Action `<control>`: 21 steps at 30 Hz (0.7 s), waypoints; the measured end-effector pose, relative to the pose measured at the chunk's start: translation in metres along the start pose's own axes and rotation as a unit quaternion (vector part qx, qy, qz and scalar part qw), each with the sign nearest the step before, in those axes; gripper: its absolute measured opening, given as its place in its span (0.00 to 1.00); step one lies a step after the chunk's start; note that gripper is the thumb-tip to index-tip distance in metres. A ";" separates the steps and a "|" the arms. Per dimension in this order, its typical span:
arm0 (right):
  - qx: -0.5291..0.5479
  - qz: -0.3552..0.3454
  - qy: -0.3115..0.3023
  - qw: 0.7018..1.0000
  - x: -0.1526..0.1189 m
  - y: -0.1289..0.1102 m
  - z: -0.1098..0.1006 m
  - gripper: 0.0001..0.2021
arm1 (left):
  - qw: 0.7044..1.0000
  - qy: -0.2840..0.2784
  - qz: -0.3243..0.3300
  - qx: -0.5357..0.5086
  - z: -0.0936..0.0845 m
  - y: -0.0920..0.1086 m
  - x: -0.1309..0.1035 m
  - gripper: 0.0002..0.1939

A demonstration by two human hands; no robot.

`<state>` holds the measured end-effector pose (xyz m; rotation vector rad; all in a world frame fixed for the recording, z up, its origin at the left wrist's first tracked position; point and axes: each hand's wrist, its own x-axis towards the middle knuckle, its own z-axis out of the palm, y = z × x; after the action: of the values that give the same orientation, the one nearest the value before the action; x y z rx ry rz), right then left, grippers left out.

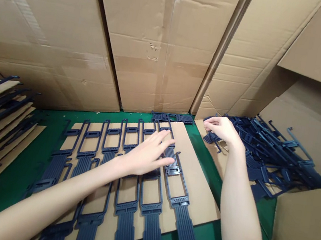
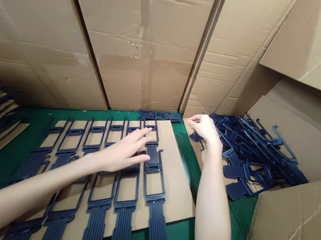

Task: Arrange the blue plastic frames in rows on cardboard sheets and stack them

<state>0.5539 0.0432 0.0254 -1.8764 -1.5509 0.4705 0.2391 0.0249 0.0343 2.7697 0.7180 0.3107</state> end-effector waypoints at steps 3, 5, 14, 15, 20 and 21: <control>0.040 0.005 -0.002 0.999 0.000 0.005 -0.001 0.11 | 0.996 0.020 -0.076 -0.032 -0.037 -0.020 -0.027 0.29; 0.066 0.016 -0.004 0.998 0.000 0.005 -0.002 0.10 | 0.988 0.062 -0.136 -0.043 -0.057 -0.042 -0.051 0.31; 0.157 0.062 0.084 0.982 -0.012 -0.021 -0.003 0.07 | 0.914 0.149 -0.374 0.054 -0.071 -0.144 -0.166 0.36; 0.158 0.061 0.085 0.982 -0.013 -0.022 -0.003 0.07 | 0.910 0.143 -0.386 0.056 -0.067 -0.150 -0.173 0.36; 0.143 0.083 0.093 0.982 -0.014 -0.019 -0.003 0.06 | 0.919 0.099 -0.375 0.075 -0.049 -0.166 -0.189 0.37; 0.140 0.091 0.095 0.981 -0.013 -0.018 -0.003 0.06 | 0.921 0.094 -0.369 0.084 -0.046 -0.168 -0.189 0.36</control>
<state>0.5395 0.0312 0.0379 -1.7913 -1.1318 0.5436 -0.0090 0.0810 0.0003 2.3908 1.8227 0.3605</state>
